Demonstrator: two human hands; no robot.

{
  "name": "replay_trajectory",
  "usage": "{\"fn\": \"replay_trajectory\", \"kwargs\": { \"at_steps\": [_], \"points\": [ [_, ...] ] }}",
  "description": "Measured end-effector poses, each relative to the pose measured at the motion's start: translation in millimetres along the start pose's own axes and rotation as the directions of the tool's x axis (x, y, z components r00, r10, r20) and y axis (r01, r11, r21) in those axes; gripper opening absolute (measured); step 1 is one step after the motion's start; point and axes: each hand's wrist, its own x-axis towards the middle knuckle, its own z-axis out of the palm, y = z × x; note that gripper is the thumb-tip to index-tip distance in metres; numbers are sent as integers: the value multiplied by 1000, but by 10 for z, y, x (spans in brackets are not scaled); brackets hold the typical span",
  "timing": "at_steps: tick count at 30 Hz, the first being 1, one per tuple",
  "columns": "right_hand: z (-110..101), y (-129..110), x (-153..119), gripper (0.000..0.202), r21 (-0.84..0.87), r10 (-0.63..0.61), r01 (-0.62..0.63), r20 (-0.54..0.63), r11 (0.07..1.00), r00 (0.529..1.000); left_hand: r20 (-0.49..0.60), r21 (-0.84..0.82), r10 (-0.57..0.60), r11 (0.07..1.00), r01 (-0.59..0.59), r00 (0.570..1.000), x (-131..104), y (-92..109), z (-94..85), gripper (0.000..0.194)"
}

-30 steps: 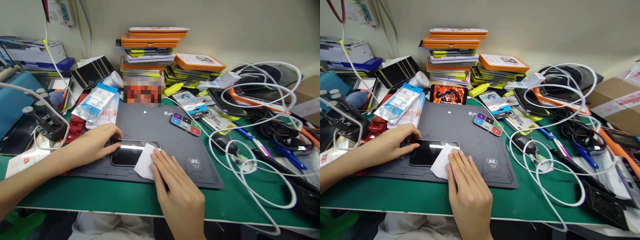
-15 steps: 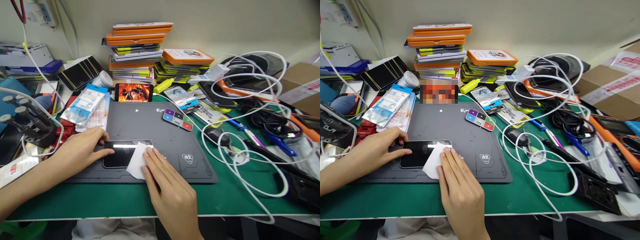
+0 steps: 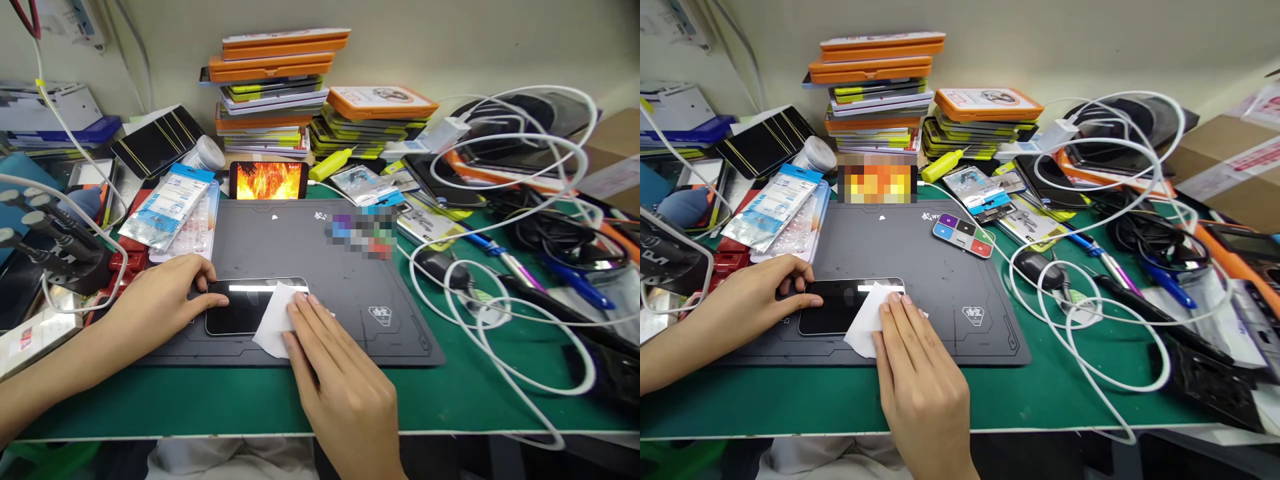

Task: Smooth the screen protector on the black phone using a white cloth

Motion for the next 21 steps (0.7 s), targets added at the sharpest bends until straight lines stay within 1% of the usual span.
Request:
{"fn": "replay_trajectory", "kwargs": {
  "at_steps": [4,12,21],
  "points": [
    [-9,-7,1,36,-22,-9,9,3,1000,1000,9,-27,-45,999,45,999,3,9,14,34],
    [-9,-13,9,36,-26,-12,12,0,1000,1000,18,-71,-62,995,64,998,2,20,27,32],
    [-10,-12,2,36,-19,-17,17,1,1000,1000,-1,-100,-30,995,30,1000,6,-15,60,33]
  ]
}}
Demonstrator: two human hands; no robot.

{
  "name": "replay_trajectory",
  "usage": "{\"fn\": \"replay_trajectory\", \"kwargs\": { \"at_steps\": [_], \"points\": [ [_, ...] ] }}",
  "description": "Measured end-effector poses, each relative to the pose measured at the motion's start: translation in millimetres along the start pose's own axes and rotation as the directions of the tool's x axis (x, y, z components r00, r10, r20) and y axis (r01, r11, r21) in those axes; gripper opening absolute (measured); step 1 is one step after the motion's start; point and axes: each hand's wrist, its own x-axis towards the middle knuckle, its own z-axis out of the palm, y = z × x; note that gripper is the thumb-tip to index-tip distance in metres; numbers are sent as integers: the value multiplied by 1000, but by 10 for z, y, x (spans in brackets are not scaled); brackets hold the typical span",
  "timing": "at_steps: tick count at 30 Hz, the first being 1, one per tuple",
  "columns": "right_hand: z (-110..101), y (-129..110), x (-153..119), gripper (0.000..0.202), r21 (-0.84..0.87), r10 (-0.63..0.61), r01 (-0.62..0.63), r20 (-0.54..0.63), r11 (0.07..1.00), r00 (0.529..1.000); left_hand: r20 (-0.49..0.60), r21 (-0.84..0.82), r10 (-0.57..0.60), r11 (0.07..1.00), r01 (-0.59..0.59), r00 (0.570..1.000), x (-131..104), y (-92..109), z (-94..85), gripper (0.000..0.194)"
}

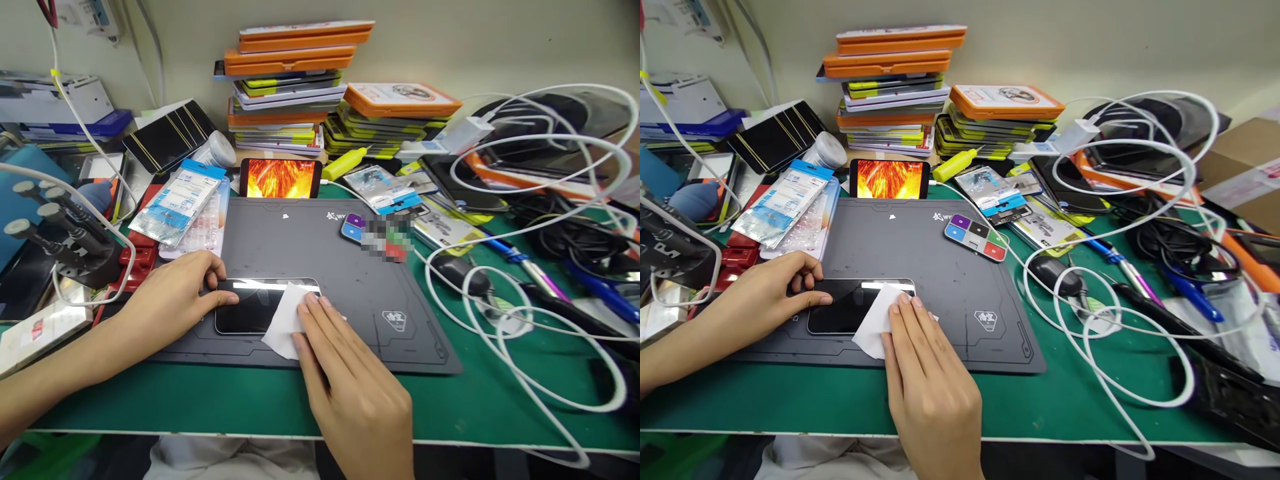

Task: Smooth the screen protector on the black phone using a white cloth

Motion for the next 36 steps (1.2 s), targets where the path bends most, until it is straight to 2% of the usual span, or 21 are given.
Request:
{"fn": "replay_trajectory", "kwargs": {
  "at_steps": [26,36],
  "points": [
    [3,-2,6,37,-8,-23,23,18,1000,1000,1,-11,-16,1000,16,1000,-21,35,-9,36],
    [39,-28,145,43,-103,-31,40,91,994,995,30,-24,1,1000,-1,1000,-1,2,0,35]
  ]
}}
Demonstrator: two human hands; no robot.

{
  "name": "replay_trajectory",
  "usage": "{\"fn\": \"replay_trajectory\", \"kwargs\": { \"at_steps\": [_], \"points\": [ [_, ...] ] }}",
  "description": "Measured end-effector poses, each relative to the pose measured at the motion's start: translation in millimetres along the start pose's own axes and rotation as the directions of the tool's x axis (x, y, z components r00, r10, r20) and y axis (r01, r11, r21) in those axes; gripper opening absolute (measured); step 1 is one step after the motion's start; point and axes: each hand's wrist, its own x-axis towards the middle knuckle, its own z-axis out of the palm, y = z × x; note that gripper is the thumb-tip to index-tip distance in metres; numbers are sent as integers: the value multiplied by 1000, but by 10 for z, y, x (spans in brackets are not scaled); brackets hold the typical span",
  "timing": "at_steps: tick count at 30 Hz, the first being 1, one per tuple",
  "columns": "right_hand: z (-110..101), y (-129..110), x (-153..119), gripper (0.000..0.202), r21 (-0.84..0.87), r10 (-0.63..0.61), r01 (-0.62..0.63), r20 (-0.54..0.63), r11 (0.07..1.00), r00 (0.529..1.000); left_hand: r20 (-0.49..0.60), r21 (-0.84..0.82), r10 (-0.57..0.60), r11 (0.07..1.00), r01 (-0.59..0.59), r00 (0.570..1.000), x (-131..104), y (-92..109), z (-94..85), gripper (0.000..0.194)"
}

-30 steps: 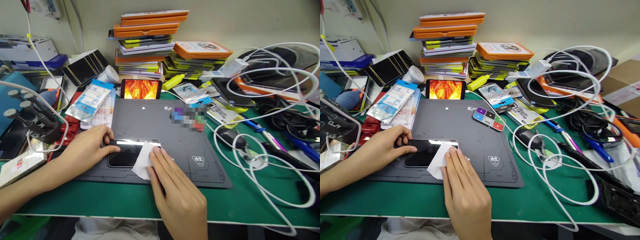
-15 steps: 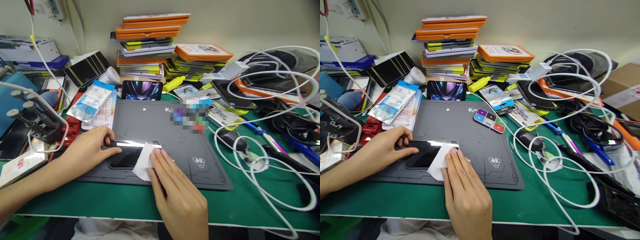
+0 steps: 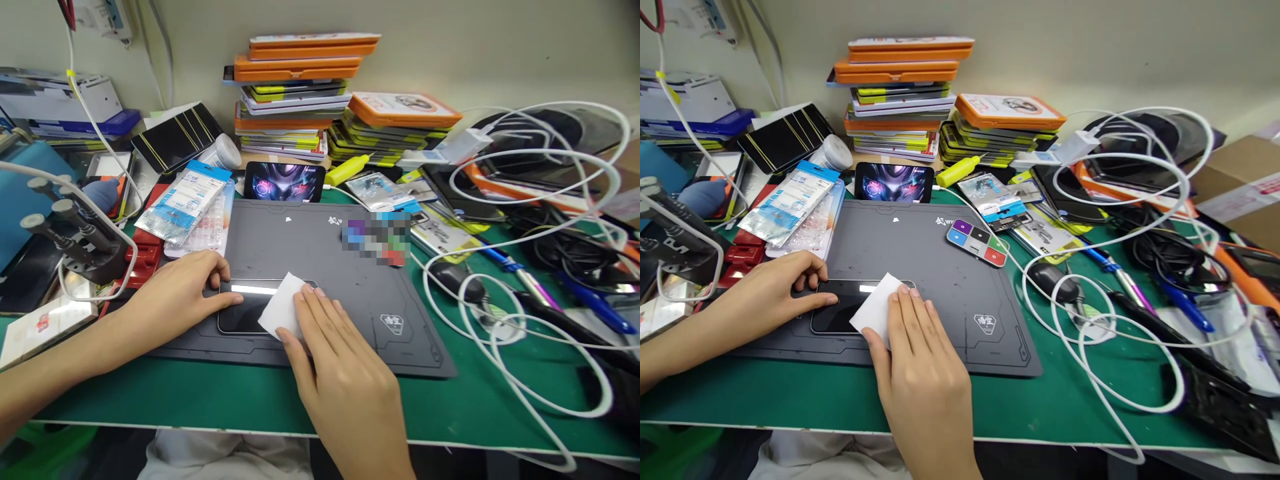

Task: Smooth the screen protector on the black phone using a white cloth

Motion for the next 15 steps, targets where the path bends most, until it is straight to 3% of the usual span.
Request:
{"fn": "replay_trajectory", "kwargs": {
  "at_steps": [4,7,11,15],
  "points": [
    [60,-147,115,65,-30,50,-48,54,998,997,-8,-4,53,999,-53,999,-11,-19,25,29],
    [102,-320,185,76,-4,57,-57,76,998,995,-35,-25,68,997,-69,997,-21,-16,24,37],
    [137,-508,265,80,102,23,-35,113,994,993,-43,-67,30,997,-33,999,-11,4,-9,40],
    [126,-530,262,76,140,-16,0,111,990,994,-55,-34,46,998,-48,997,1,10,-21,39]
  ]
}}
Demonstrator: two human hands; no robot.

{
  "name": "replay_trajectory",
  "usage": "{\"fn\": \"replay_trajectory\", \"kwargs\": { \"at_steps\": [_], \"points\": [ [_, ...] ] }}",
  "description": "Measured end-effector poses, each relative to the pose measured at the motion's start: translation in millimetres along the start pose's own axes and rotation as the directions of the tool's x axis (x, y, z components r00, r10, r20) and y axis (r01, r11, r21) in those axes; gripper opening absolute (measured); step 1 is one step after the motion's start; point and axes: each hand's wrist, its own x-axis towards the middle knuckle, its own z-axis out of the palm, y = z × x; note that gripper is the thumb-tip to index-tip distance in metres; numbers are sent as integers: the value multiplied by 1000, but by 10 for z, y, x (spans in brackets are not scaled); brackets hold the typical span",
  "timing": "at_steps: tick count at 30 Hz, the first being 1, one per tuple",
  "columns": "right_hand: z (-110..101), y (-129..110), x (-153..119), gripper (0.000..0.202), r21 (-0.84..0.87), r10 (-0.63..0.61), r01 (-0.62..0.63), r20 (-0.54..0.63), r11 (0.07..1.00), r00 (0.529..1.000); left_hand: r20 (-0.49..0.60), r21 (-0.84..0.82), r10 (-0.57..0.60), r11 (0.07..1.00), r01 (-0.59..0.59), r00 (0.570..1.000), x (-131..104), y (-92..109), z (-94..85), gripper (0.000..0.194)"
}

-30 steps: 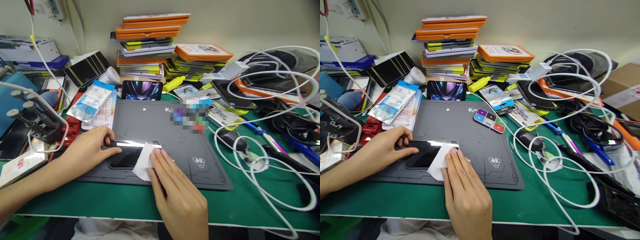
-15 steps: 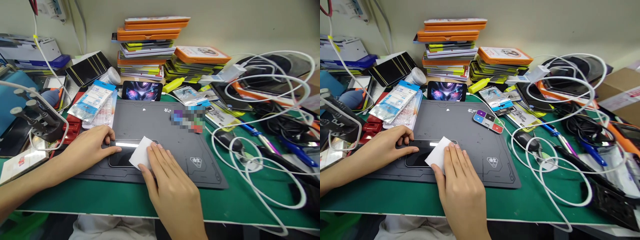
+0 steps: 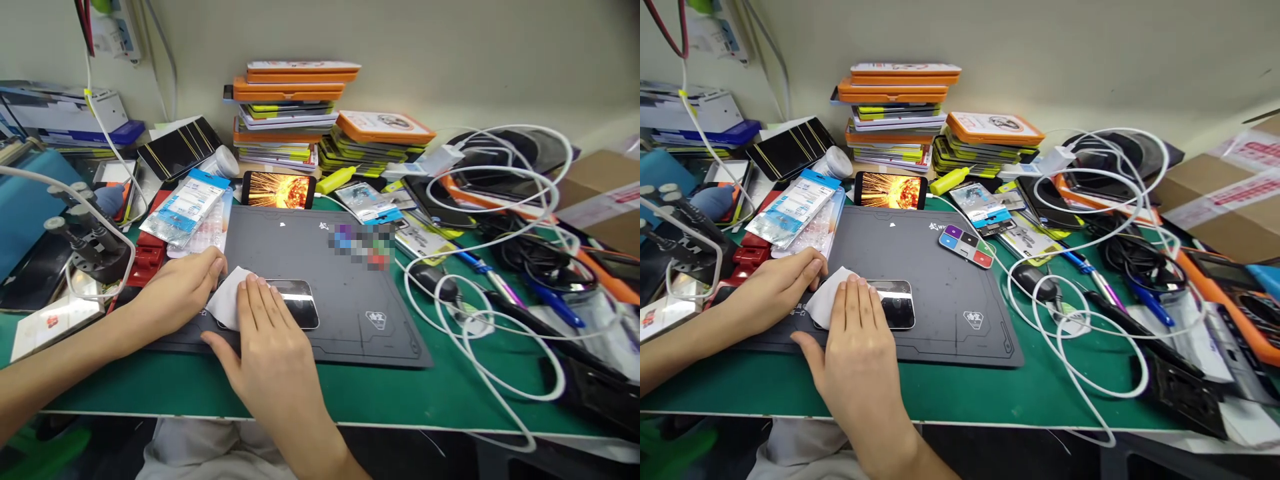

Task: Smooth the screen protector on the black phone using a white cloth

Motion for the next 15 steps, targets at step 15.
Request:
{"fn": "replay_trajectory", "kwargs": {
  "at_steps": [15],
  "points": [
    [71,-99,54,78,101,-143,135,74,986,987,-112,79,18,997,-9,994,-75,30,-34,52]
  ]
}}
